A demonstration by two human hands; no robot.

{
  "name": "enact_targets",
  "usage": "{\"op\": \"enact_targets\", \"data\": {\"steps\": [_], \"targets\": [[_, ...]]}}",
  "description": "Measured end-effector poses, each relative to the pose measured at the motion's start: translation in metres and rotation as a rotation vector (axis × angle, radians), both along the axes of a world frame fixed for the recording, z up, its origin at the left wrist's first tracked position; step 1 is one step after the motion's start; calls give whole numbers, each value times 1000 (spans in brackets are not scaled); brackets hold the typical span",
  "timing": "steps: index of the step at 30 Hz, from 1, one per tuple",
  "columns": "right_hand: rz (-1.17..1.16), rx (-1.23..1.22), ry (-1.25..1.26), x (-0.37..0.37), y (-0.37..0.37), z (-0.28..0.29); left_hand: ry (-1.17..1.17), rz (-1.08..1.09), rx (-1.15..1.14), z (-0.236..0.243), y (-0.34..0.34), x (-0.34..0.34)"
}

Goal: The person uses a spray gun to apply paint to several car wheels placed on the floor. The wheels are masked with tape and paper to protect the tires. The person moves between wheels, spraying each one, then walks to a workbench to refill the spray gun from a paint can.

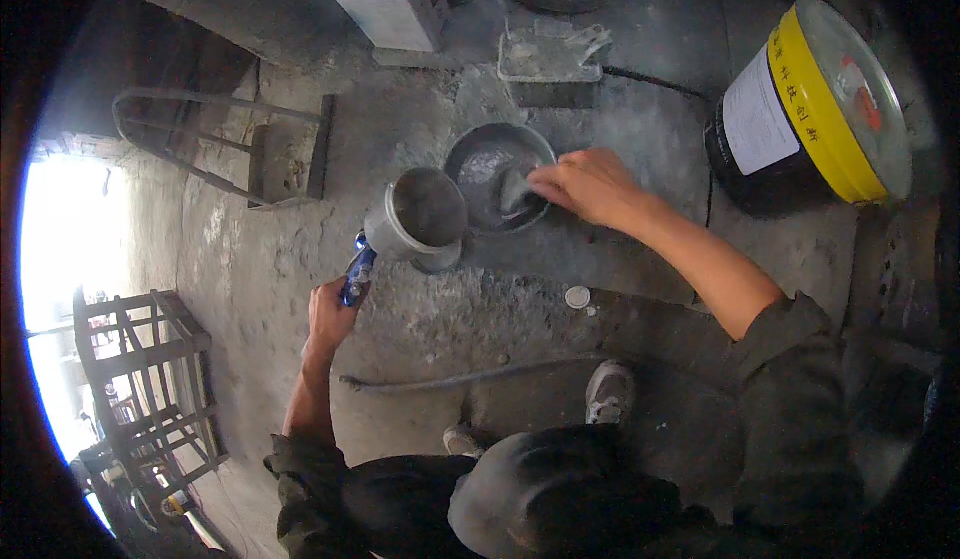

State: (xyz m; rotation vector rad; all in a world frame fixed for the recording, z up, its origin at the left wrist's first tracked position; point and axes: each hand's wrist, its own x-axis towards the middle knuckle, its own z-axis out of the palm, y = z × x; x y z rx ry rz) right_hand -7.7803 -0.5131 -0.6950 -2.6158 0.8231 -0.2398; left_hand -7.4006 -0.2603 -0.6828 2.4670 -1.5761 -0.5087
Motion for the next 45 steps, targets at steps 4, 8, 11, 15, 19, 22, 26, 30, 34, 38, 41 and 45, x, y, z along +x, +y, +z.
{"op": "enact_targets", "data": {"steps": [4,8,11,15,19,22,26,30,34,38,41,45], "targets": [[-20,-27,-53,-15,-2,11,70,23,19,-5,2,-5],[-76,46,-225,-38,-2,58,103,22,25,-11,5,-2],[36,132,-449,-41,1,81,89,55,89,-12,2,-3],[-4,200,-476,-4,16,73,88,-20,21,-13,-12,-19],[-60,188,-462,36,42,60,77,-79,-81,-14,-21,-35],[-98,379,-477,46,44,59,53,-62,-118,-15,-21,-33],[-100,670,-446,45,29,57,10,-11,-190,-19,-18,-24],[-212,1222,-403,38,20,50,35,-1,-229,-23,-17,-19],[108,815,-353,23,-3,56,18,-91,-189,-23,-13,-9],[336,269,-378,9,-24,76,18,-96,-180,-31,-6,0],[384,-282,-421,10,-20,84,220,132,26,-37,-2,-2],[450,-563,-518,24,-8,77,328,135,115,-33,-2,-10]]}}
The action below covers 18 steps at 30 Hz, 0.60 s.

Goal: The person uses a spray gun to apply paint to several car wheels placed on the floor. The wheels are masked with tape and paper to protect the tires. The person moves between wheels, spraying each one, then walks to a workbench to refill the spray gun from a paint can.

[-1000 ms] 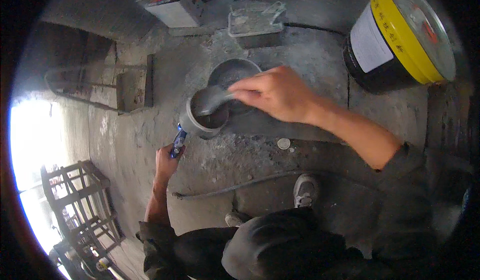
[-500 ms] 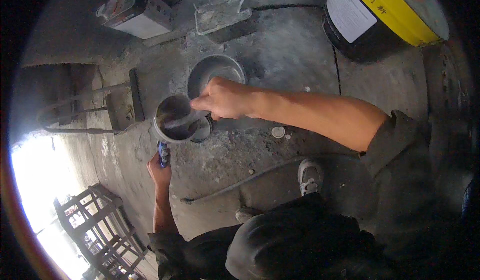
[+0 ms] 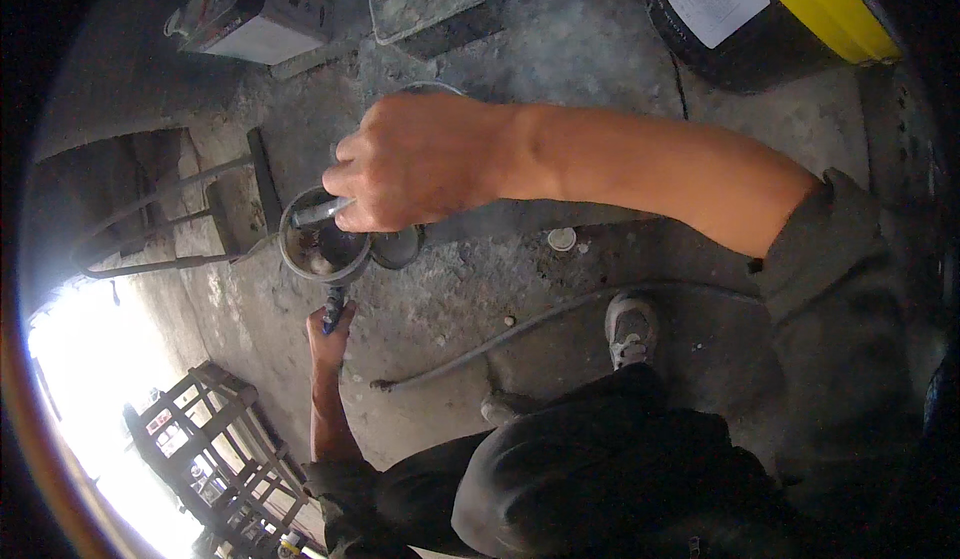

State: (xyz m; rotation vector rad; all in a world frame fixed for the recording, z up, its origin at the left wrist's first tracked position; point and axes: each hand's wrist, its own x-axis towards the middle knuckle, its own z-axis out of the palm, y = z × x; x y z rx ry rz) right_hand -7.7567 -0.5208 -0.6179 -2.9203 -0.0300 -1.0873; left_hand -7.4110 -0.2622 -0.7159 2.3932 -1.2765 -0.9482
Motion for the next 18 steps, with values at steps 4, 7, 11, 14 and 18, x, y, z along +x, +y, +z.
{"op": "enact_targets", "data": {"steps": [4,7,11,14,18], "targets": [[52,-17,24,14,8,-10,23,-15,-20,5,-1,-10],[35,61,89,12,14,-7,49,-26,-30,4,0,-11],[-80,355,64,-10,18,-2,11,25,-51,3,2,-6],[-46,692,-114,-10,30,-3,-74,17,-33,5,-2,-7],[-109,838,-98,8,55,-9,-11,-94,-224,5,-14,-24]]}}
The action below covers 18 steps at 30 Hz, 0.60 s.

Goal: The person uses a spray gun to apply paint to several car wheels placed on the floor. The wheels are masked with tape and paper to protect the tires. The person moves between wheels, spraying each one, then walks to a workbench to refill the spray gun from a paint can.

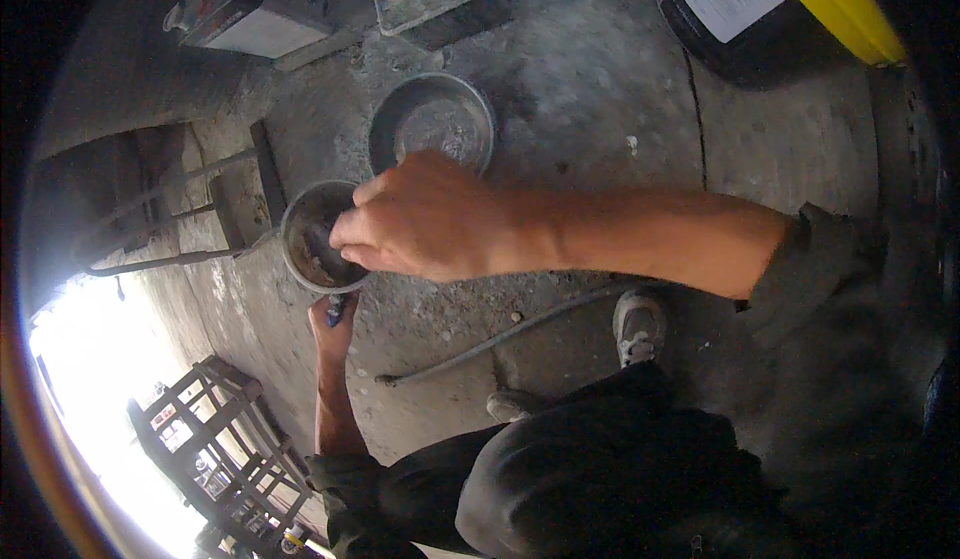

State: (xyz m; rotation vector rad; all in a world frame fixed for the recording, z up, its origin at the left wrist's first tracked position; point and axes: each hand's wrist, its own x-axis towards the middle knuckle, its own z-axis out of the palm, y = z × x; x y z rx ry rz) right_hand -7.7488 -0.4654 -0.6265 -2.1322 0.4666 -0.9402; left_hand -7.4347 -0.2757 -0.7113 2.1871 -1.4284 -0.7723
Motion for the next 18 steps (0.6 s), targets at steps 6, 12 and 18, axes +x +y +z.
{"op": "enact_targets", "data": {"steps": [6,12,18], "targets": [[-115,342,-76,-4,1,4,-128,-101,-119,1,-1,-4],[-32,594,-93,-6,4,9,-146,-94,4,2,3,9],[-26,243,91,-10,0,7,-269,-154,-279,2,0,-8]]}}
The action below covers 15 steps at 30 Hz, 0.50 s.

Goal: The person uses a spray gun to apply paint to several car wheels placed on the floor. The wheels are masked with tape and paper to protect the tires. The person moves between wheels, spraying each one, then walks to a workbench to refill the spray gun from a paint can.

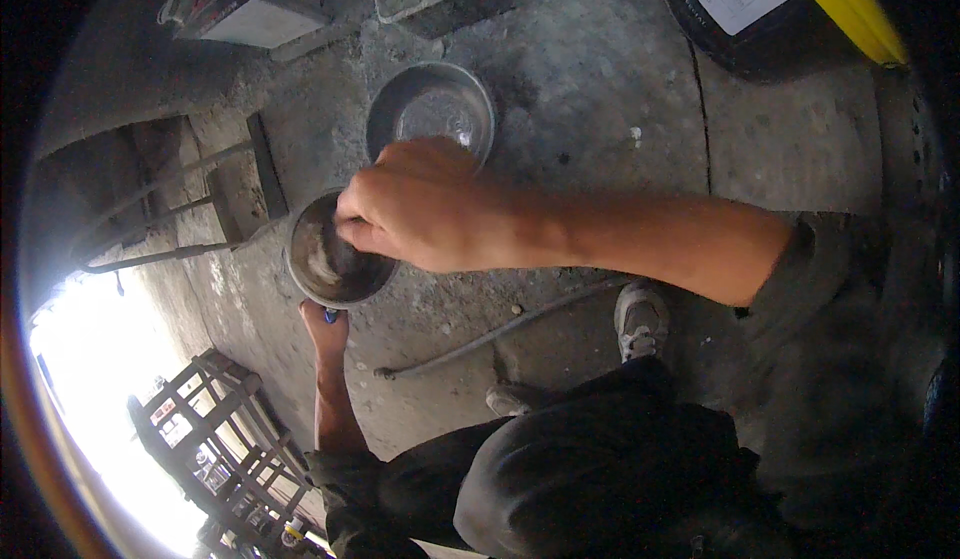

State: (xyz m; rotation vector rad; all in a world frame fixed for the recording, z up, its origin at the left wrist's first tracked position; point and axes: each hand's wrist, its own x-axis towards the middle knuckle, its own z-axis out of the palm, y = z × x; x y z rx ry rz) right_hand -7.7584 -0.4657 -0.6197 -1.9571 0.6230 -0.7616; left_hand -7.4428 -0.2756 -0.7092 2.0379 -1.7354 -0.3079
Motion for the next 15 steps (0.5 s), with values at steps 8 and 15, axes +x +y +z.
{"op": "enact_targets", "data": {"steps": [8,15], "targets": [[-187,175,-128,4,14,2,-29,-2,-162,0,-11,-10],[234,240,157,-7,-34,-13,-119,45,16,3,4,11]]}}
